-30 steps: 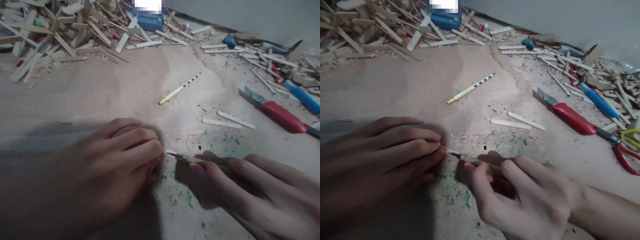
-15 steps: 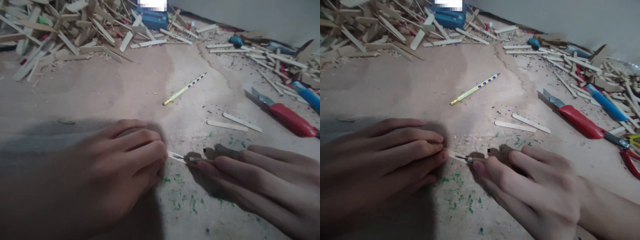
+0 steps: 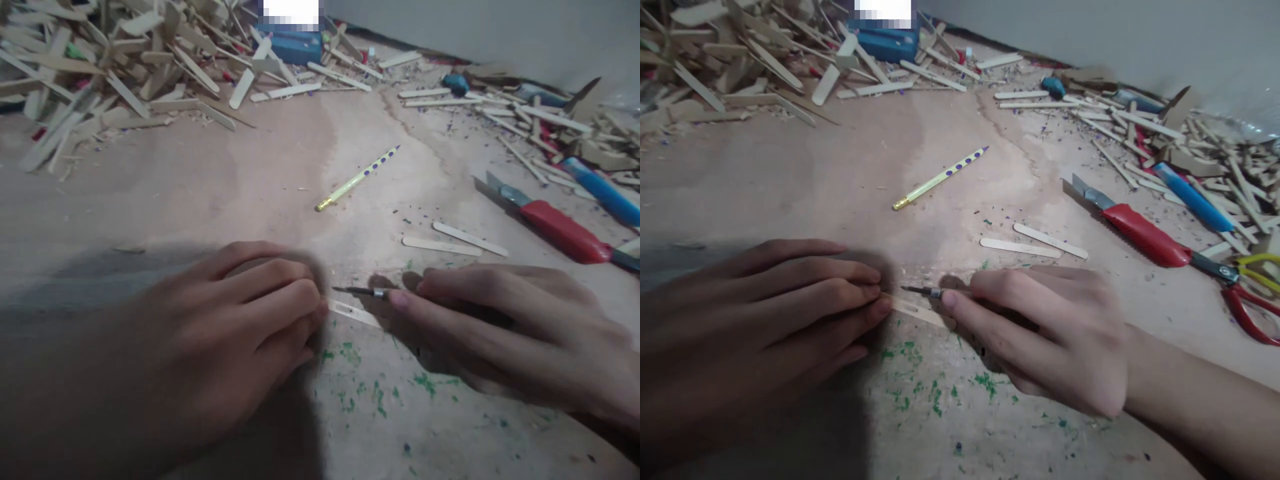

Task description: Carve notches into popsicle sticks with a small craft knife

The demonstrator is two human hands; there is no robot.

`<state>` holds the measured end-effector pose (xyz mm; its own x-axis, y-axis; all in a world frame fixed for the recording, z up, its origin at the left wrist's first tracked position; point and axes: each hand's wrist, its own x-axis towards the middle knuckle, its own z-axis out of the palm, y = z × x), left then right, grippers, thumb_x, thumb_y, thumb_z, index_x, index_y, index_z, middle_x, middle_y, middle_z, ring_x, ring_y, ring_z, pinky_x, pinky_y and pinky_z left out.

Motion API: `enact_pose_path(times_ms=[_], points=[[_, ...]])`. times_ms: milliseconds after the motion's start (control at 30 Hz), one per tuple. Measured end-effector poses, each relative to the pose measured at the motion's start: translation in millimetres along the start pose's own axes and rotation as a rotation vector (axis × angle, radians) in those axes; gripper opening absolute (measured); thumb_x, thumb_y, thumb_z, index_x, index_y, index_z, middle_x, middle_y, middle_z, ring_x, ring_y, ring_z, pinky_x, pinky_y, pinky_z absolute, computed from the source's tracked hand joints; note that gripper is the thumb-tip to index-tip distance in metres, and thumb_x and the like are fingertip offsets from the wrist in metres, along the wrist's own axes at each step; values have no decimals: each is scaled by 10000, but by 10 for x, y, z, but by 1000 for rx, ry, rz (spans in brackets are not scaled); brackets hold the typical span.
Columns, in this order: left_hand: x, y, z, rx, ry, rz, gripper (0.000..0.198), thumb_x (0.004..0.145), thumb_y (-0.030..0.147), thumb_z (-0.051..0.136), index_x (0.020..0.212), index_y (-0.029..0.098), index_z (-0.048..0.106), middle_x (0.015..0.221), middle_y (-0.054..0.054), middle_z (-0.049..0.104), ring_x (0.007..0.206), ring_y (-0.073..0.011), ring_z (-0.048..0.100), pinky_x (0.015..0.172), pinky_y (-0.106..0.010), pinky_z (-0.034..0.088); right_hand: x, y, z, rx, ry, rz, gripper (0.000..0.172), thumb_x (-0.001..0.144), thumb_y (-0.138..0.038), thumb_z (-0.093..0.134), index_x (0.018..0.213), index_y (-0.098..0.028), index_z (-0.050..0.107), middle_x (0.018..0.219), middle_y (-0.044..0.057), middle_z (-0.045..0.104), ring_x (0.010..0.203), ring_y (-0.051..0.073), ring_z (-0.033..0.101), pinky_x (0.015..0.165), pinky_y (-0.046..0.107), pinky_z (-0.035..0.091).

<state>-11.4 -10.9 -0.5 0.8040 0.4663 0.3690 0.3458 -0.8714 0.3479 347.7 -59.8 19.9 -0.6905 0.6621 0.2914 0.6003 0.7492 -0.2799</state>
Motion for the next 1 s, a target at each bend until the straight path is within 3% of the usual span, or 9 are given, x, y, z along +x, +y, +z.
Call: enact_pose_path(times_ms=[133,233,333,467,633,767,867,1000], points=[[-48,0,2,-2,-3,-18,334,1400,283,498,1240,297,790,1336,17,909,1364,-168,856,1428,-312,608,35,168,-79,72,-36,-10,321,1265,-185,783,1566,-277,842,1285,41,927,1019,189,922,826,293,768],[-77,3,-18,24,-20,12,331,1392,280,503,1233,323,790,1298,49,909,1328,-165,863,1471,-325,596,7,229,-164,103,-95,-14,265,1280,-388,819,1524,-337,909,1273,73,921,1045,232,926,807,314,772],[-77,12,-35,28,-22,6,301,1399,274,537,1258,298,801,1314,45,914,1310,-161,872,1489,-330,593,-47,201,-146,93,-64,17,337,1251,-595,853,1466,-355,952,1294,113,907,1068,275,917,791,354,780],[-44,23,-50,-66,-36,-49,269,1403,244,578,1279,260,816,1315,49,906,1303,-166,884,1483,-349,608,-40,145,-33,117,-83,37,367,1238,-670,846,1427,-378,963,1308,117,894,1099,293,912,781,371,784],[-48,15,-62,-100,-35,-64,270,1361,223,605,1220,287,826,1290,59,912,1289,-183,904,1470,-377,641,116,251,-64,176,-123,8,230,1272,-482,826,1459,-391,925,1330,86,918,1109,280,946,783,359,794],[-168,66,3,-147,-28,-82,281,1361,384,583,1318,322,854,1374,54,903,1577,-283,837,1509,-492,650,172,363,-156,167,-211,-102,247,1326,-238,693,1526,-295,827,1376,79,947,1159,214,972,814,285,781],[-271,134,98,-180,-23,-85,405,1365,572,544,1309,331,866,1398,24,895,1694,-347,771,1503,-558,669,139,386,-134,178,-169,-108,257,1361,-215,617,1525,-254,811,1376,87,932,1184,178,955,897,271,783],[-314,145,150,-185,-32,-80,437,1366,622,547,1328,329,870,1397,9,885,1693,-357,770,1495,-576,678,121,383,-89,191,-130,-164,251,1381,-210,587,1542,-213,779,1322,85,892,1167,140,917,898,262,745]])
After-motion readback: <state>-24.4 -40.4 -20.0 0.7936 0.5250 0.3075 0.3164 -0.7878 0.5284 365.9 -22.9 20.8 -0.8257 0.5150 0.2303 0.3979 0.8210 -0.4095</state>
